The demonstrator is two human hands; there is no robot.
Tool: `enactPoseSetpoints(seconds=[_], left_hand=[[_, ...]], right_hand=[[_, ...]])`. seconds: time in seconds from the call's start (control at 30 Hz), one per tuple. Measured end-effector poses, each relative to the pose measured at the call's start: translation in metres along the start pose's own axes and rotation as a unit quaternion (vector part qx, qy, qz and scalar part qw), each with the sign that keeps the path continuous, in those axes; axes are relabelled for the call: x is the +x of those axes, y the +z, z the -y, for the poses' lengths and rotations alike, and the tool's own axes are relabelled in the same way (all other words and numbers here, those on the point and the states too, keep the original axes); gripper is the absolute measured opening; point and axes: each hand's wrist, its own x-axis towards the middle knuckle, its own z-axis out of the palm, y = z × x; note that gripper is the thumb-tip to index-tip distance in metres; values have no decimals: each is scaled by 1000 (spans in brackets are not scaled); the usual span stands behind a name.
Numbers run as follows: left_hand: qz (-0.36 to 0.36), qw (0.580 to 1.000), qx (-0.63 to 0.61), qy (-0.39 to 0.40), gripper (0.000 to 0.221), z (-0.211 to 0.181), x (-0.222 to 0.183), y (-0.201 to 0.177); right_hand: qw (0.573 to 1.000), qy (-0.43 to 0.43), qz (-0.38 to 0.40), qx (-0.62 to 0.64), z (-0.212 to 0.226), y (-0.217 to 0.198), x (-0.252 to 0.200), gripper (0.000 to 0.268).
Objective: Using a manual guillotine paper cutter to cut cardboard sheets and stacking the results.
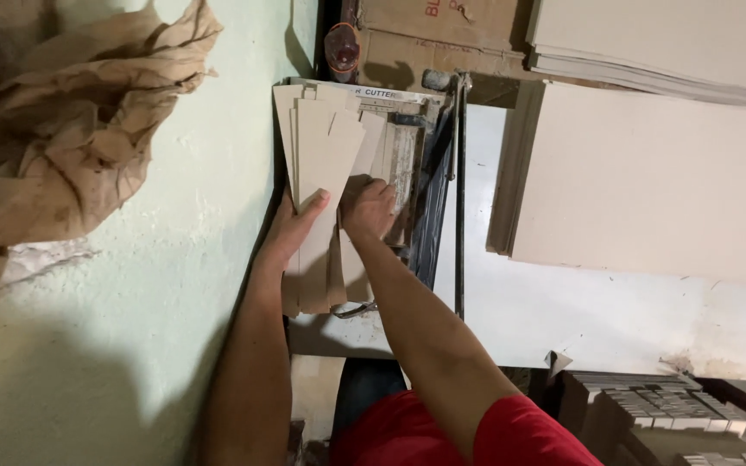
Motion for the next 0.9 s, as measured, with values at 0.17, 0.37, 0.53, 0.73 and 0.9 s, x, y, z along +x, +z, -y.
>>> enactPoseSetpoints(seconds=[0.17,0.37,0.53,0.73,0.9], left_hand=[[4,1000,5,-8,123,-9,-8,3],[-14,1000,-2,6,123,6,7,0],[1,1000,-19,5,131,9,-6,1],[-18,991,-48,126,108,34,0,11],[11,997,-66,43,117,7,-20,8]], right_hand=[[995,15,-21,98,0,-11,0,65],[933,50,88,345,-3,-44,-13,38],[957,-71,-62,276,-19,-87,-46,40],[912,-142,-29,383,13,-183,-106,45],[954,-154,35,255,15,-100,-64,40]])
